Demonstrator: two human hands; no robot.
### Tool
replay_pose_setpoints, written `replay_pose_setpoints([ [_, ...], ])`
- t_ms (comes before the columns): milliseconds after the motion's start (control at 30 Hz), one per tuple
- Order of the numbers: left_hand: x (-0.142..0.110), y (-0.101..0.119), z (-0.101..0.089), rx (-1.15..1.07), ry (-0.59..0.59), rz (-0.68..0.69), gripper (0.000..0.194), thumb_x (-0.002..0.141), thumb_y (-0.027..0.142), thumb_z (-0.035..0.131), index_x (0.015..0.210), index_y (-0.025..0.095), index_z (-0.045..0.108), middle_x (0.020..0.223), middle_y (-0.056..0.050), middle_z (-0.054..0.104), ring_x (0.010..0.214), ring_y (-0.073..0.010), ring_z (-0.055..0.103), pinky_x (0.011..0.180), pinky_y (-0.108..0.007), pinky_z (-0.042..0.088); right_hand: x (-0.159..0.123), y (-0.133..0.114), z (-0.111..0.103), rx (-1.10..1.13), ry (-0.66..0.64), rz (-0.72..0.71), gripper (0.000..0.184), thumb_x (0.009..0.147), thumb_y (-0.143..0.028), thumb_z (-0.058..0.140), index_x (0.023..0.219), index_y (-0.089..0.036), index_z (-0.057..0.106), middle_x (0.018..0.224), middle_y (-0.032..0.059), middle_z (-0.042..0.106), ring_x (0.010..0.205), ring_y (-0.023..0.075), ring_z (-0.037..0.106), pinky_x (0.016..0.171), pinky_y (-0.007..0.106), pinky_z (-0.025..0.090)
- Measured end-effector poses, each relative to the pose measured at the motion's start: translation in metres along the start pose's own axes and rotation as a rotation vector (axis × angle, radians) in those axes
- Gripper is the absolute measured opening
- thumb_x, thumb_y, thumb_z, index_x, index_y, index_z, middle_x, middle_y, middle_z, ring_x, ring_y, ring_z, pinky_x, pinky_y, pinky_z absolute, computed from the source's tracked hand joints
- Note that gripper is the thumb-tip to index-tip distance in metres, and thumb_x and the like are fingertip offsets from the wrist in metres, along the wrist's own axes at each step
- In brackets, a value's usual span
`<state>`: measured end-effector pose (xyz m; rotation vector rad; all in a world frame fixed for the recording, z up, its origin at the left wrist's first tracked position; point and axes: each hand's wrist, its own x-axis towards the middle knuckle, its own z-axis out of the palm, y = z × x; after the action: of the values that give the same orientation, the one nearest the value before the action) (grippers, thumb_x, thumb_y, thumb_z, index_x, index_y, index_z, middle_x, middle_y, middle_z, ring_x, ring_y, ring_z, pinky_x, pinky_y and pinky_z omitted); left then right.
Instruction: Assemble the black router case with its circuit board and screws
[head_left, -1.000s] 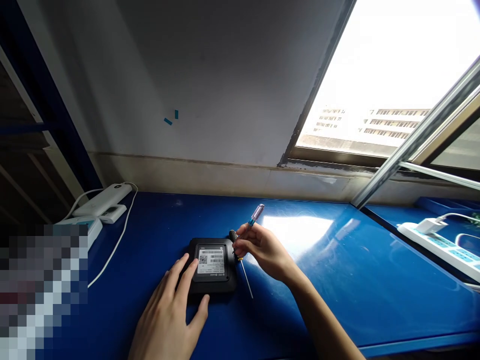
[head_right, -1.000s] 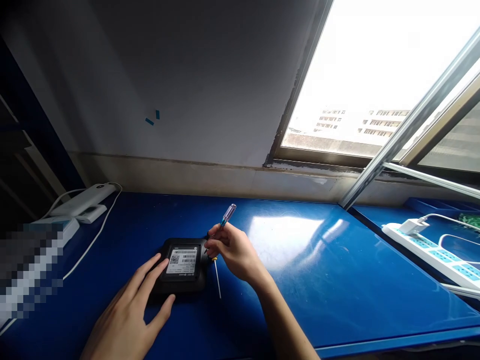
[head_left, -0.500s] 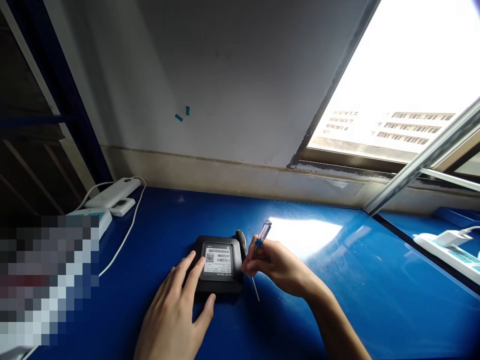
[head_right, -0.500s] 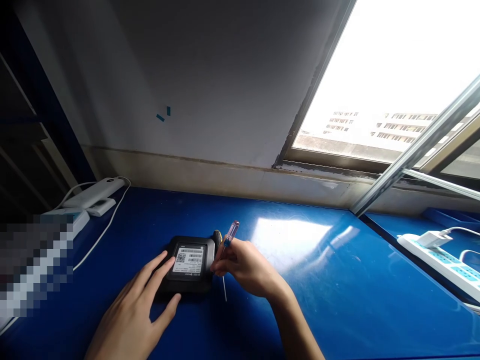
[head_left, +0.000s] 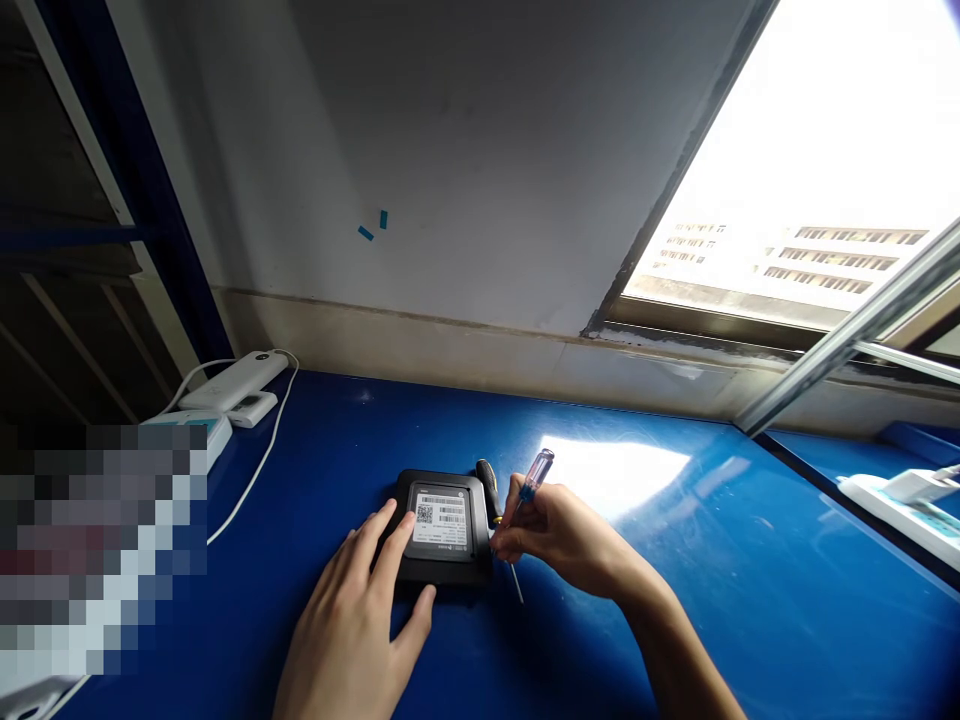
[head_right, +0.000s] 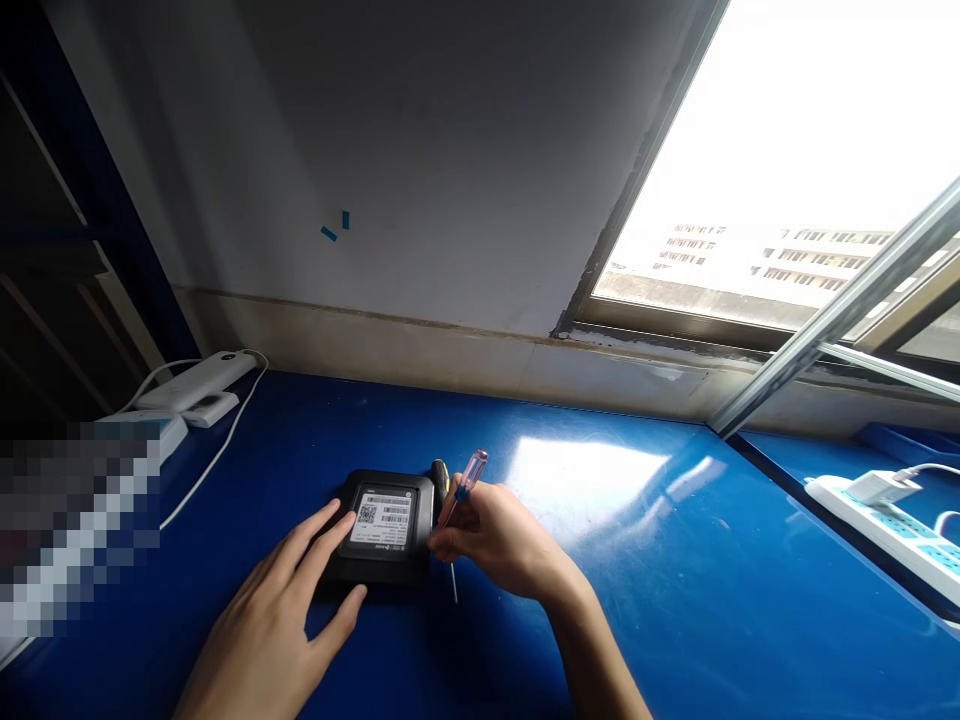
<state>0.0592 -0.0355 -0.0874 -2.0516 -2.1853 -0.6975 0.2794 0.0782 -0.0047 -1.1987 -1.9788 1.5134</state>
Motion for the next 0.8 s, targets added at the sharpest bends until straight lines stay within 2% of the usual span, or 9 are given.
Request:
replay_pose_setpoints([
  [133, 0.002, 0.002, -0.001, 0.05, 0.03, 0.044, 0.052, 0.095, 0.044, 0.047, 0.142, 0.024, 0.057, 0.15, -0.006, 0.056, 0.124, -0.0306, 0.065, 0.093, -0.043, 0.063, -0.005, -0.001, 0.0, -0.06, 0.049, 0.034, 0.014, 0.076, -0.021, 0.077, 0.073, -0.021, 0.063, 0.069, -0.0024, 0.072, 0.072, 0.018, 0.071, 0.066, 0.026, 0.055],
  [267, 0.002, 0.005, -0.001, 0.111, 0.106, 0.098, 0.049, 0.094, 0.04, 0.047, 0.134, 0.017, 0.063, 0.141, -0.011, 0.064, 0.115, -0.0296, 0.071, 0.089, -0.042, 0.064, -0.011, 0.006, 0.002, -0.092, 0.115, 0.012, 0.019, 0.075, -0.024, 0.08, 0.069, -0.021, 0.062, 0.078, 0.0007, 0.077, 0.075, 0.0199, 0.073, 0.065, 0.028, 0.053],
  [467, 0.0, 0.002, 0.001, 0.211, 0.168, 0.184, 0.051, 0.095, 0.041, 0.049, 0.137, 0.014, 0.059, 0.143, -0.012, 0.062, 0.113, -0.0269, 0.072, 0.084, -0.034, 0.064, -0.017, 0.027, 0.01, 0.229, 0.139, 0.008, 0.033, 0.072, -0.034, 0.086, 0.069, -0.02, 0.057, 0.084, 0.0072, 0.08, 0.089, 0.0259, 0.077, 0.078, 0.035, 0.059],
  [533, 0.0, 0.003, 0.003, 0.245, 0.192, 0.208, 0.053, 0.095, 0.04, 0.048, 0.138, 0.011, 0.058, 0.142, -0.014, 0.062, 0.112, -0.0274, 0.072, 0.084, -0.033, 0.064, -0.019, 0.033, 0.017, 0.323, 0.182, 0.025, 0.039, 0.068, -0.039, 0.089, 0.068, -0.02, 0.055, 0.083, 0.0075, 0.08, 0.084, 0.0238, 0.076, 0.077, 0.035, 0.059],
  [667, 0.001, 0.006, 0.002, 0.287, 0.238, 0.24, 0.055, 0.094, 0.038, 0.049, 0.135, 0.002, 0.058, 0.134, -0.018, 0.066, 0.108, -0.03, 0.074, 0.085, -0.036, 0.064, -0.027, 0.039, 0.036, 0.427, 0.318, 0.06, 0.046, 0.064, -0.048, 0.091, 0.068, -0.02, 0.055, 0.084, 0.0088, 0.08, 0.063, 0.0175, 0.071, 0.065, 0.032, 0.059],
  [733, 0.002, 0.007, 0.001, 0.283, 0.261, 0.247, 0.057, 0.093, 0.04, 0.05, 0.133, 0.0, 0.059, 0.131, -0.021, 0.068, 0.105, -0.0313, 0.075, 0.084, -0.038, 0.065, -0.03, 0.039, 0.045, 0.46, 0.388, 0.065, 0.048, 0.063, -0.05, 0.091, 0.067, -0.02, 0.054, 0.084, 0.0093, 0.08, 0.063, 0.0181, 0.072, 0.066, 0.032, 0.06],
  [800, 0.004, 0.009, -0.001, 0.271, 0.283, 0.248, 0.057, 0.092, 0.04, 0.051, 0.13, -0.001, 0.06, 0.129, -0.022, 0.068, 0.103, -0.0323, 0.075, 0.082, -0.039, 0.065, -0.033, 0.037, 0.05, 0.503, 0.427, 0.083, 0.048, 0.062, -0.048, 0.092, 0.068, -0.02, 0.054, 0.084, 0.0087, 0.08, 0.072, 0.0208, 0.074, 0.072, 0.033, 0.061],
])
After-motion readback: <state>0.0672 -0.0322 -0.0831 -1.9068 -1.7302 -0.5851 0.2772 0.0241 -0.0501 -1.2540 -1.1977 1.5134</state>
